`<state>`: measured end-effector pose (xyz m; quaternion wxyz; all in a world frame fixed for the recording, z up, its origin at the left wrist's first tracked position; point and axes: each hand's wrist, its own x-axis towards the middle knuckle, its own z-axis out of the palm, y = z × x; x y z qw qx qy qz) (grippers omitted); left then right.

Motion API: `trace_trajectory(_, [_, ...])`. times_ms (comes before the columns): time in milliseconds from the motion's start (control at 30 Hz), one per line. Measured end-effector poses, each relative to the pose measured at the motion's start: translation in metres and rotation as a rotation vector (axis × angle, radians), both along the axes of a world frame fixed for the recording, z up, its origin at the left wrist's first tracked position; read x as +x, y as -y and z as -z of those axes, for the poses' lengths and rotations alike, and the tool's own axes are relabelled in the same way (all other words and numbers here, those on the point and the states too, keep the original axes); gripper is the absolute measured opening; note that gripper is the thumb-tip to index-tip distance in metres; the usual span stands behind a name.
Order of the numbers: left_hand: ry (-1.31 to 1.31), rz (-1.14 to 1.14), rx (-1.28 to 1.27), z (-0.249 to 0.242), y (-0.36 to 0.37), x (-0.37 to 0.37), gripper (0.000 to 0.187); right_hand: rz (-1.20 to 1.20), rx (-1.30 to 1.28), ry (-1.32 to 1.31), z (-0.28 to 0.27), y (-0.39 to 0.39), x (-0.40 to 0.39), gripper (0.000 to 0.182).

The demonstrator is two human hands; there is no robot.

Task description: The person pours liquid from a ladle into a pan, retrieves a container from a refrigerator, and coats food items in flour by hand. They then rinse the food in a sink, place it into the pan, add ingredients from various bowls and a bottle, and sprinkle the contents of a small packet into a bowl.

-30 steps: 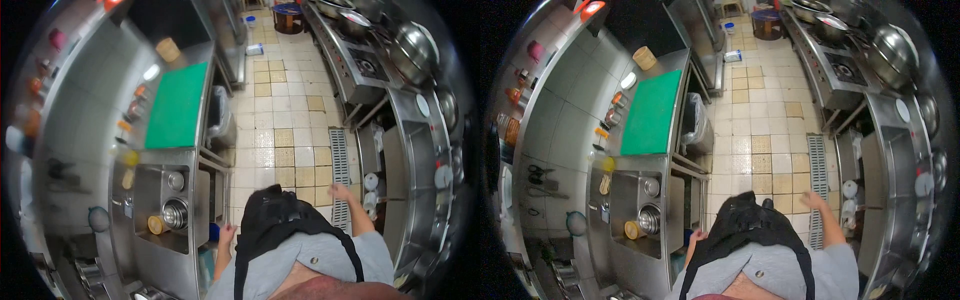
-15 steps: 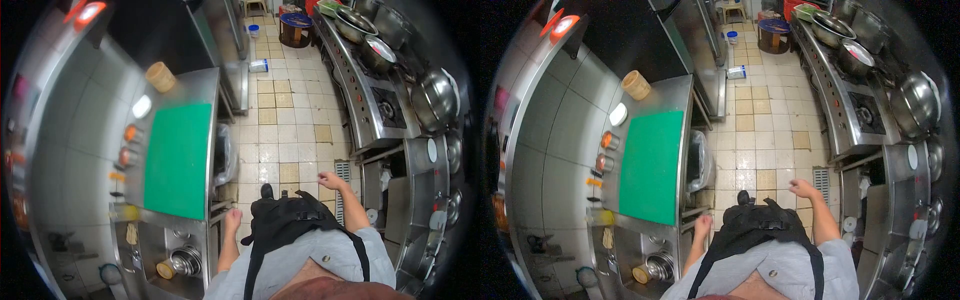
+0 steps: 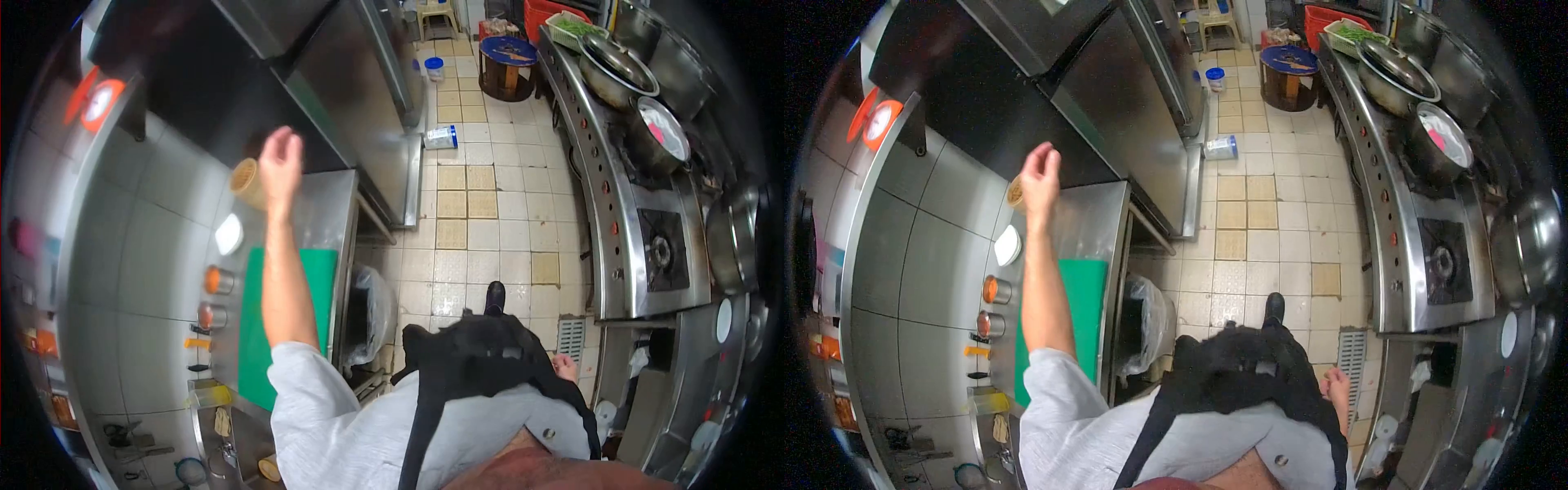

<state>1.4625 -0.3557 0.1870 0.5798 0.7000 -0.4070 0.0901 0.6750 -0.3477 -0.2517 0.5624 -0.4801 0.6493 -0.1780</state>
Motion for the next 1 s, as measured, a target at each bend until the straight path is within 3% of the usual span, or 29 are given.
trace_trajectory(67, [0.031,-0.102,0.010,-0.039,0.031,-0.002,0.033,-0.062,-0.126,-0.099,0.023,0.053,0.002,0.013])
trace_trajectory(133, [0.087,-0.227,0.057,-0.060,0.057,0.004,0.033,-0.156,-0.011,0.181,0.024,0.114,0.013,0.018])
trace_trajectory(167, [0.095,-0.261,0.053,-0.067,0.072,0.011,0.033,-0.190,-0.013,0.190,0.025,0.153,0.024,0.018])
trace_trajectory(233, [0.396,-0.423,0.254,-0.074,0.094,0.024,0.036,-0.032,0.110,0.157,-0.044,0.233,0.079,0.020])
trace_trajectory(300, [0.499,-0.448,0.332,-0.072,0.124,0.045,0.039,-0.214,-0.066,0.081,-0.077,0.316,0.120,0.017])
trace_trajectory(400, [0.664,-0.536,0.405,-0.069,0.169,0.058,0.034,-0.328,-0.254,0.058,-0.081,0.427,0.178,0.016])
trace_trajectory(433, [0.732,-0.688,0.567,-0.078,0.182,0.047,0.037,-0.340,-0.289,0.079,-0.093,0.452,0.200,0.017])
trace_trajectory(467, [0.796,-0.837,0.733,-0.083,0.195,0.042,0.040,-0.353,-0.287,0.077,-0.105,0.469,0.223,0.017])
trace_trajectory(567, [0.868,-0.974,0.697,-0.075,0.220,0.064,0.034,-0.308,-0.326,0.193,-0.121,0.494,0.289,0.022])
trace_trajectory(633, [0.911,-1.027,0.532,-0.068,0.232,0.074,0.023,-0.426,-0.124,0.211,-0.109,0.500,0.326,0.031])
trace_trajectory(667, [0.899,-1.010,0.496,-0.072,0.235,0.070,0.022,-0.611,-0.179,0.118,-0.085,0.499,0.341,0.032])
trace_trajectory(733, [0.763,-0.784,0.480,-0.088,0.218,0.070,0.023,-0.939,-0.264,0.045,-0.067,0.528,0.391,0.033])
trace_trajectory(833, [0.782,-0.646,0.303,-0.113,0.174,0.070,0.026,-1.063,-0.251,0.134,-0.083,0.553,0.463,0.033])
trace_trajectory(900, [0.944,-0.783,0.313,-0.166,0.121,0.063,0.022,-1.061,-0.243,0.192,-0.110,0.575,0.512,0.032])
trace_trajectory(967, [0.907,-1.165,0.664,-0.218,0.059,0.031,0.034,-1.048,-0.248,0.302,-0.143,0.595,0.566,0.031])
trace_trajectory(1000, [0.984,-1.187,0.557,-0.250,0.038,0.017,0.056,-1.122,-0.333,0.315,-0.161,0.604,0.593,0.031])
